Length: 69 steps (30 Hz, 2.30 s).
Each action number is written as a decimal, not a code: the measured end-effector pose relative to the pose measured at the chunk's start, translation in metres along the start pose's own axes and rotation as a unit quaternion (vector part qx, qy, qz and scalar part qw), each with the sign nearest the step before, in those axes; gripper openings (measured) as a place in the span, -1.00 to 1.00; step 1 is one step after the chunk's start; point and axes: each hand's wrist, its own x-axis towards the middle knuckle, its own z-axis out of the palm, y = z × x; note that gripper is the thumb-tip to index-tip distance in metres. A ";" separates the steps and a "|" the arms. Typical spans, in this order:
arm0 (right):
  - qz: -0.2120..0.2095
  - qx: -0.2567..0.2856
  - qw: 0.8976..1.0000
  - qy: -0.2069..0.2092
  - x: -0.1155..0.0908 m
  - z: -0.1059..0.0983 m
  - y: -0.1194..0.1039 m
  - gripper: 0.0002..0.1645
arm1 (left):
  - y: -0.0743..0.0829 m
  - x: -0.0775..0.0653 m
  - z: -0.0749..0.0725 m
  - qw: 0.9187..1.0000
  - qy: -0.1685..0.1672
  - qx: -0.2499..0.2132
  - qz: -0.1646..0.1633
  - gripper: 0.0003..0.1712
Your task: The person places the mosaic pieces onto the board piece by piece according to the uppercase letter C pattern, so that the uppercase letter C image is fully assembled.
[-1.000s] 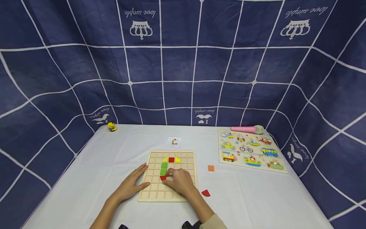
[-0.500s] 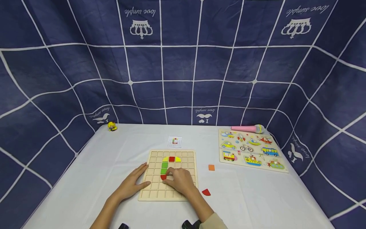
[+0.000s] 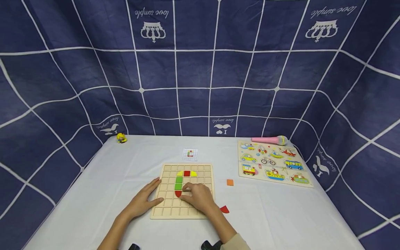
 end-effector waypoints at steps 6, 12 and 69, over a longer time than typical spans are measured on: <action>0.002 -0.017 1.000 -0.007 0.002 0.005 -0.003 -0.74 | -0.001 0.001 0.002 1.000 -0.003 0.006 0.000 -0.09; 0.004 -0.016 1.000 0.005 -0.001 -0.002 -0.002 -0.75 | 0.000 0.001 0.001 1.000 0.000 0.002 0.002 -0.09; -0.014 -0.023 1.000 0.002 -0.004 -0.010 0.004 -0.69 | -0.002 0.000 0.001 1.000 0.002 -0.005 0.007 -0.08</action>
